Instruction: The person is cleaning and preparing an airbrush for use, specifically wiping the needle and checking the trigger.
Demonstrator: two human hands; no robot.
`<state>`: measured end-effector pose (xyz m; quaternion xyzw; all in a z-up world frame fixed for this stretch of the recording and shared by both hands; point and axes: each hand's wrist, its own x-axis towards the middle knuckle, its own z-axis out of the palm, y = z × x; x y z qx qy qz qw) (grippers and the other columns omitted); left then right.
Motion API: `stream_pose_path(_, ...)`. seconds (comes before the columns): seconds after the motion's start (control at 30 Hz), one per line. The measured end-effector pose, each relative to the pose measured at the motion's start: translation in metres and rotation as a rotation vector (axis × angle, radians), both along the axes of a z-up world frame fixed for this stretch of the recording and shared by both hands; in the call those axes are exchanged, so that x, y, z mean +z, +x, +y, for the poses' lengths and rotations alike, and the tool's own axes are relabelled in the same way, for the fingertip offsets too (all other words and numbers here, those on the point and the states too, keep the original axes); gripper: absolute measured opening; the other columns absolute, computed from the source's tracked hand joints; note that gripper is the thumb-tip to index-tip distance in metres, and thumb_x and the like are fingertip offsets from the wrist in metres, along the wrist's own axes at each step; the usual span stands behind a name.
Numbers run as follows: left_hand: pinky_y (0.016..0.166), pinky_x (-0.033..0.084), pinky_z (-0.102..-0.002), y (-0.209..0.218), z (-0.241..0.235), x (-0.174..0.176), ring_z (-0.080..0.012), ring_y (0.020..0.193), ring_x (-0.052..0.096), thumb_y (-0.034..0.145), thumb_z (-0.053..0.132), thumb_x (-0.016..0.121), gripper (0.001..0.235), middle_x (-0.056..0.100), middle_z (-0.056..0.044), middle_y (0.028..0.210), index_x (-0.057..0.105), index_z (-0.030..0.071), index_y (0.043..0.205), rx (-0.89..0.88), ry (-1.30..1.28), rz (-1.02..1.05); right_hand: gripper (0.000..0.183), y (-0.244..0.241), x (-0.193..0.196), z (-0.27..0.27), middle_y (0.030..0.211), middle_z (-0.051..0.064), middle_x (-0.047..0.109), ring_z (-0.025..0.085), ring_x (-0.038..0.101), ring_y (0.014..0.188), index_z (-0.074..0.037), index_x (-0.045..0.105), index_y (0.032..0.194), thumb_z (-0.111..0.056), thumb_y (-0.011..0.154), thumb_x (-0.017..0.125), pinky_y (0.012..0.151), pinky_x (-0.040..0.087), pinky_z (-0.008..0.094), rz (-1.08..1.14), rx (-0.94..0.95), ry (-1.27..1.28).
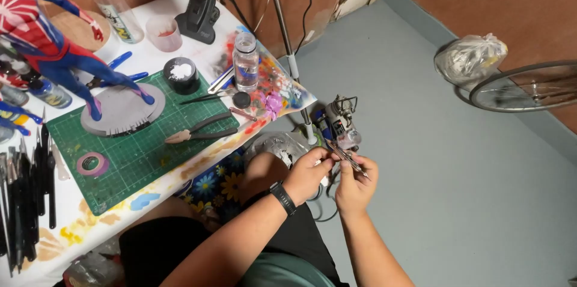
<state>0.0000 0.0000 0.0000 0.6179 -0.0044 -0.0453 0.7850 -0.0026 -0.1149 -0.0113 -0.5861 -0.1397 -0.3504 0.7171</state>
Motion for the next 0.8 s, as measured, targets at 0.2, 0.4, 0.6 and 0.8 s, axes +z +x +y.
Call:
stream_pose_path(0.2,0.047,0.041,-0.013,0.015,-0.008,-0.004,-0.0028,0.052,0.053,0.098,0.016,0.07,0.013,0.057,0.002,0.059,0.075,0.008,0.106,-0.092,-0.119,0.062,0.019,0.025,-0.031,-0.005,0.105,0.023,0.07,0.028,0.075,0.094,0.002,0.055,0.109,0.01,0.096,0.065,0.085,0.061,0.04,0.05,0.005,0.04)
stream_pose_path(0.4,0.043,0.041,-0.017,0.035,-0.008,-0.04,-0.0081,0.049,0.052,0.102,0.022,0.063,0.017,0.055,-0.002,0.059,0.075,0.011,0.105,-0.022,-0.059,0.209,0.017,0.047,-0.057,-0.012,0.111,0.015,0.064,0.024,0.064,0.111,0.002,0.066,0.108,0.004,0.092,0.073,0.098,0.05,0.037,0.098,-0.048,-0.178)
stream_pose_path(0.6,0.05,0.043,-0.021,0.071,-0.002,-0.11,-0.012,0.057,0.054,0.104,0.029,0.056,0.025,0.059,-0.001,0.065,0.071,0.016,0.088,0.036,0.118,0.222,0.035,0.031,-0.083,-0.021,0.111,0.015,0.067,0.019,0.062,0.104,0.006,0.061,0.129,-0.001,0.095,0.068,0.094,0.053,0.036,0.452,0.164,-0.157)
stream_pose_path(0.8,0.066,0.055,-0.029,0.075,0.014,-0.098,-0.0148,0.076,0.064,0.103,0.03,0.058,0.02,0.07,-0.002,0.082,0.072,0.018,0.097,-0.033,0.257,0.182,0.038,0.038,-0.068,-0.034,0.068,0.019,0.06,0.03,0.066,0.066,0.009,0.067,0.1,-0.022,0.11,0.048,0.062,0.055,0.038,0.927,0.387,0.051)
